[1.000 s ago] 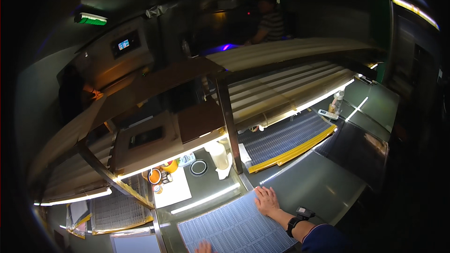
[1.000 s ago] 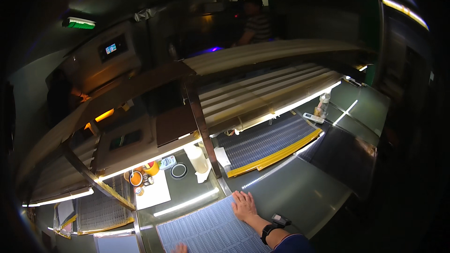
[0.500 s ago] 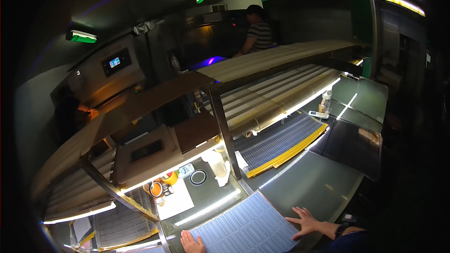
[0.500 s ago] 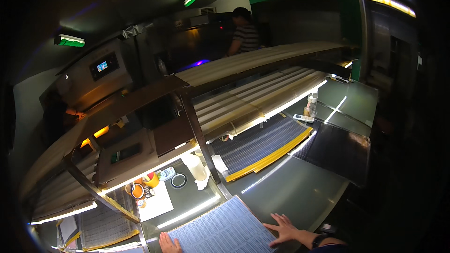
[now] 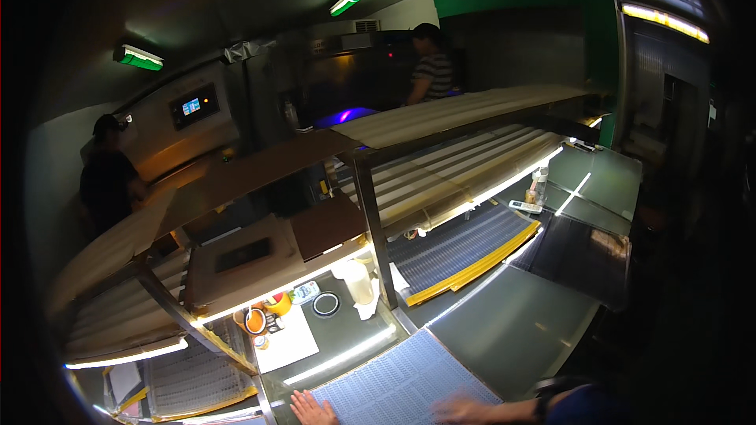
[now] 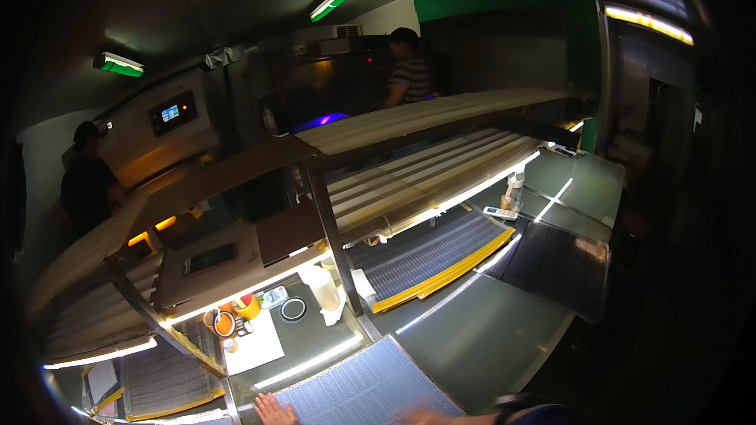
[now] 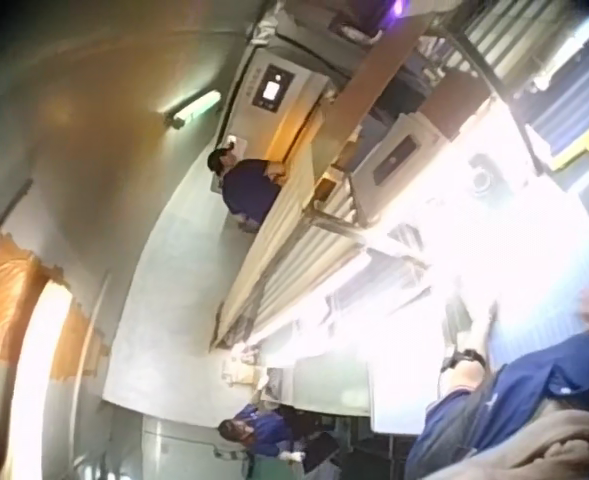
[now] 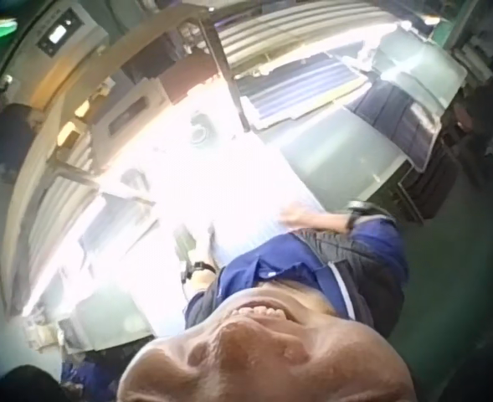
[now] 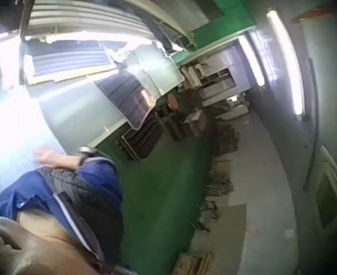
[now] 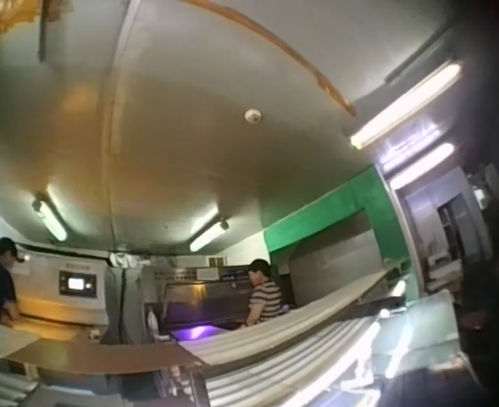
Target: The recorder sorts through a stack of metal sheets and places them onto a light table for inspection.
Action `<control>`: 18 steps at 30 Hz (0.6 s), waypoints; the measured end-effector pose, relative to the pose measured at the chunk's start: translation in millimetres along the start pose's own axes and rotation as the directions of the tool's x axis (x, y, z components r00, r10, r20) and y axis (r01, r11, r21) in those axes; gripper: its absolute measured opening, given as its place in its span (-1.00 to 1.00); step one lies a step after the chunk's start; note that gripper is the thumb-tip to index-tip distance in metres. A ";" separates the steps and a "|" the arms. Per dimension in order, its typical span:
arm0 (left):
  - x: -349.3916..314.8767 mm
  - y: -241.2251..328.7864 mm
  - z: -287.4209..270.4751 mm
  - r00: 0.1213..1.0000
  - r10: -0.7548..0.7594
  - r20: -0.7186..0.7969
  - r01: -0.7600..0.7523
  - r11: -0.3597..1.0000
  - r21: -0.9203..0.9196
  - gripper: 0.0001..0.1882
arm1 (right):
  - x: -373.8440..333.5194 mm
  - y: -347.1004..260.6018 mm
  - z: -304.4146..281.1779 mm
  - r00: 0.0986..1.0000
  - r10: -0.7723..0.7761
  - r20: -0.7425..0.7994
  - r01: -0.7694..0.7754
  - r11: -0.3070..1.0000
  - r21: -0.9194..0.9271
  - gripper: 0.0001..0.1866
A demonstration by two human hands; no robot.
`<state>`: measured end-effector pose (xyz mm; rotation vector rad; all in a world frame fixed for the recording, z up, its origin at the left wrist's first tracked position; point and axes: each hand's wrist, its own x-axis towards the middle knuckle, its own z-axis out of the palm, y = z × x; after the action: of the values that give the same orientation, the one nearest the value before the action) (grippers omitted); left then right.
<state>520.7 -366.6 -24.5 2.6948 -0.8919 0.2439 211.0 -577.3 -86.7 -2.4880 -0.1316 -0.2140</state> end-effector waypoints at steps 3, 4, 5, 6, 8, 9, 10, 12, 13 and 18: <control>-0.2 1.4 -5.4 1.000 -0.020 -0.022 0.020 1.000 0.004 -0.43 | 65.8 22.6 35.1 0.967 -0.217 0.132 0.217 0.976 0.011 -0.47; 2.2 4.0 -4.2 1.000 -0.018 -0.024 0.018 1.000 -0.001 -0.43 | 90.0 49.4 45.9 0.961 -0.264 0.084 0.273 0.954 -0.126 -0.44; 4.5 6.2 -2.9 1.000 -0.013 -0.025 0.013 1.000 0.000 -0.43 | 115.9 76.5 56.1 0.947 -0.318 0.036 0.316 0.912 -0.262 -0.41; 6.1 9.1 -0.6 1.000 -0.006 -0.022 0.006 1.000 -0.003 -0.43 | 136.8 97.2 62.4 0.929 -0.371 -0.006 0.338 0.853 -0.397 -0.39; 3.5 5.3 0.2 0.999 -0.028 -0.024 0.029 1.000 0.005 -0.43 | 152.2 90.7 15.5 0.999 -0.032 -0.036 0.015 0.922 -0.388 -0.39; 3.3 5.0 -1.6 0.999 -0.038 -0.027 0.038 0.999 0.004 -0.44 | 156.1 97.7 -30.9 0.940 0.331 -0.079 -0.339 0.889 -0.310 -0.41; 0.0 1.5 -2.8 0.998 -0.061 -0.034 0.062 0.998 0.009 -0.44 | 153.5 86.9 -79.5 0.868 0.482 -0.118 -0.480 0.755 -0.447 -0.42; -0.2 9.6 -5.9 0.998 -0.038 -0.041 0.038 0.999 0.005 -0.44 | 111.5 142.4 -80.7 0.821 0.402 -0.406 -0.552 0.741 -0.383 -0.39; -4.3 8.7 -7.2 0.999 -0.033 -0.041 0.033 0.999 0.001 -0.44 | 106.5 141.2 -78.9 0.815 0.406 -0.413 -0.558 0.740 -0.375 -0.39; -30.5 -1.9 -10.6 0.999 -0.026 -0.037 0.025 0.999 -0.031 -0.45 | 60.9 95.4 -69.3 0.799 0.327 -0.505 -0.549 0.739 -0.390 -0.41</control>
<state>497.0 -344.8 -22.5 2.6622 -0.8426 0.2724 276.2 -692.4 -76.8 -2.8375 0.8130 -0.6235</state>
